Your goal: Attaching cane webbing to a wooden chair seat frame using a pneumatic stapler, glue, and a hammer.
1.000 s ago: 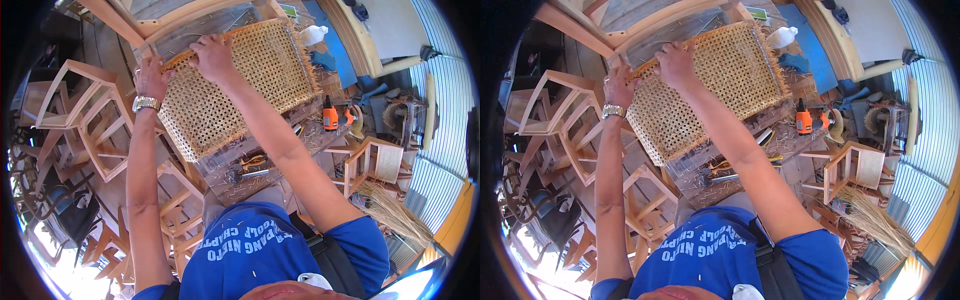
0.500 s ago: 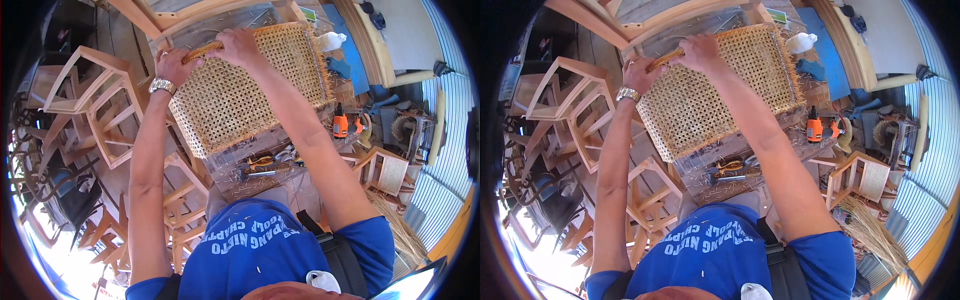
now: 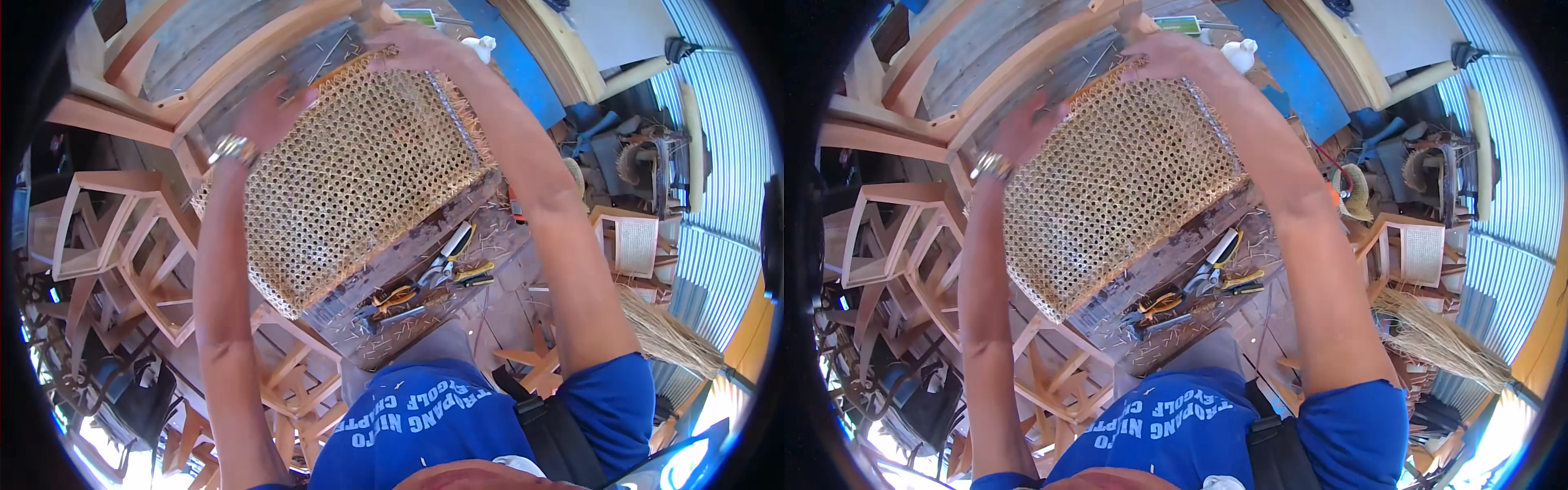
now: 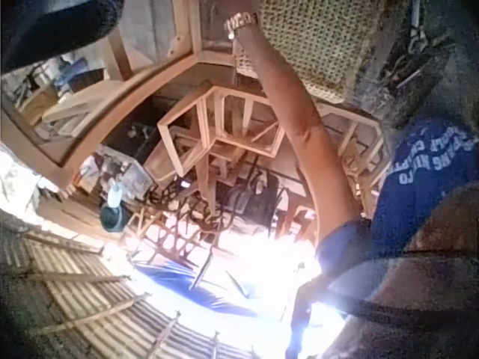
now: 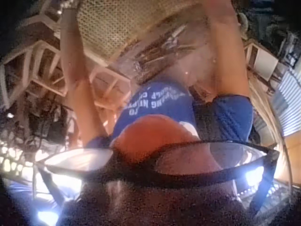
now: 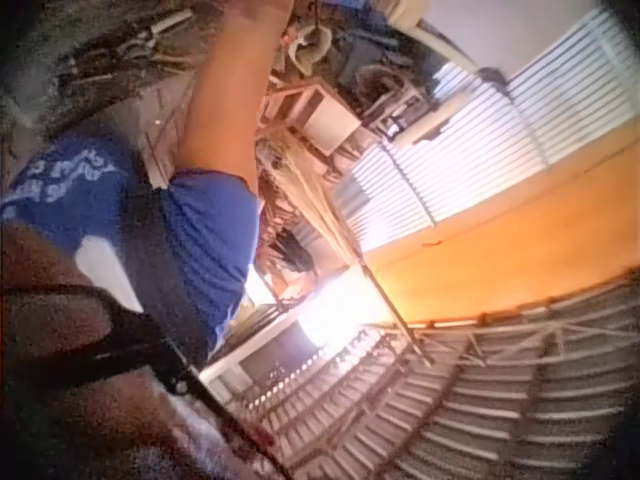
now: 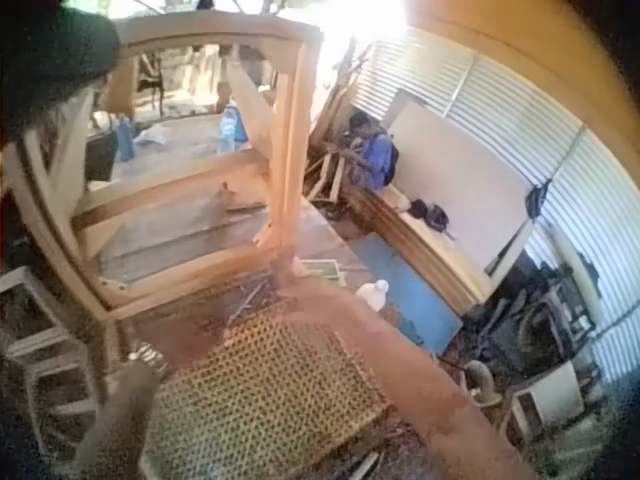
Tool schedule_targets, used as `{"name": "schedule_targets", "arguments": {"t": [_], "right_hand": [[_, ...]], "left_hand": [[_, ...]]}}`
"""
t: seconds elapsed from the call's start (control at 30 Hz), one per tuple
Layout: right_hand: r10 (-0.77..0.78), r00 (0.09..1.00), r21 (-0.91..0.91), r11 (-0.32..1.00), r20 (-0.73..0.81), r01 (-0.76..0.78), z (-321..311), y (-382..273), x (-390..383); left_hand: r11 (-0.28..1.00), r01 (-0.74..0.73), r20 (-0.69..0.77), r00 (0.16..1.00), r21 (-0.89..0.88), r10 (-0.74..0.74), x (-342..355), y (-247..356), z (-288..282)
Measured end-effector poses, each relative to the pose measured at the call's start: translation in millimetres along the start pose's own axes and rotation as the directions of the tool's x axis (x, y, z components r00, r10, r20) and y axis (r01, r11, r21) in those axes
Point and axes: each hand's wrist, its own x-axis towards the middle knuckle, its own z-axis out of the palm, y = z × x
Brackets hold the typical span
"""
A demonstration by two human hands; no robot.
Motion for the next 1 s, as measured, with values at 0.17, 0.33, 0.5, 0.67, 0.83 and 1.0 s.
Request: {"name": "schedule_targets", "arguments": {"t": [0.17,0.33,0.5,0.67,0.83,1.0], "right_hand": [[0.076,0.965,-0.104,0.993,0.251,-0.052,-6.1,-26.3,21.1],[-0.004,1.0,-0.113,0.994,0.011,0.005,20.6,-17.6,10.2],[-0.099,0.967,-0.226,0.973,-0.233,0.045,32.2,-26.4,2.5],[-0.07,0.973,-0.084,0.995,-0.221,0.053,26.3,-3.0,8.9],[0.116,0.936,0.202,0.978,-0.332,-0.05,-22.0,-13.3,-88.9],[0.487,0.774,0.446,0.844,-0.404,-0.298,-25.8,51.9,-288.4]], "left_hand": [[0.999,0.026,0.132,0.991,-0.023,-0.022,51.4,38.7,38.5],[0.998,-0.068,-0.004,0.998,-0.009,0.068,50.8,32.9,49.5],[0.993,-0.067,-0.074,0.995,0.095,0.074,44.1,35.0,54.2],[1.0,-0.006,-0.053,0.999,-0.012,0.005,60.3,49.8,61.6],[0.995,0.099,0.003,0.995,0.012,-0.099,57.9,13.6,56.4],[0.995,0.069,-0.002,0.998,0.073,-0.069,64.0,-7.8,48.6]]}}
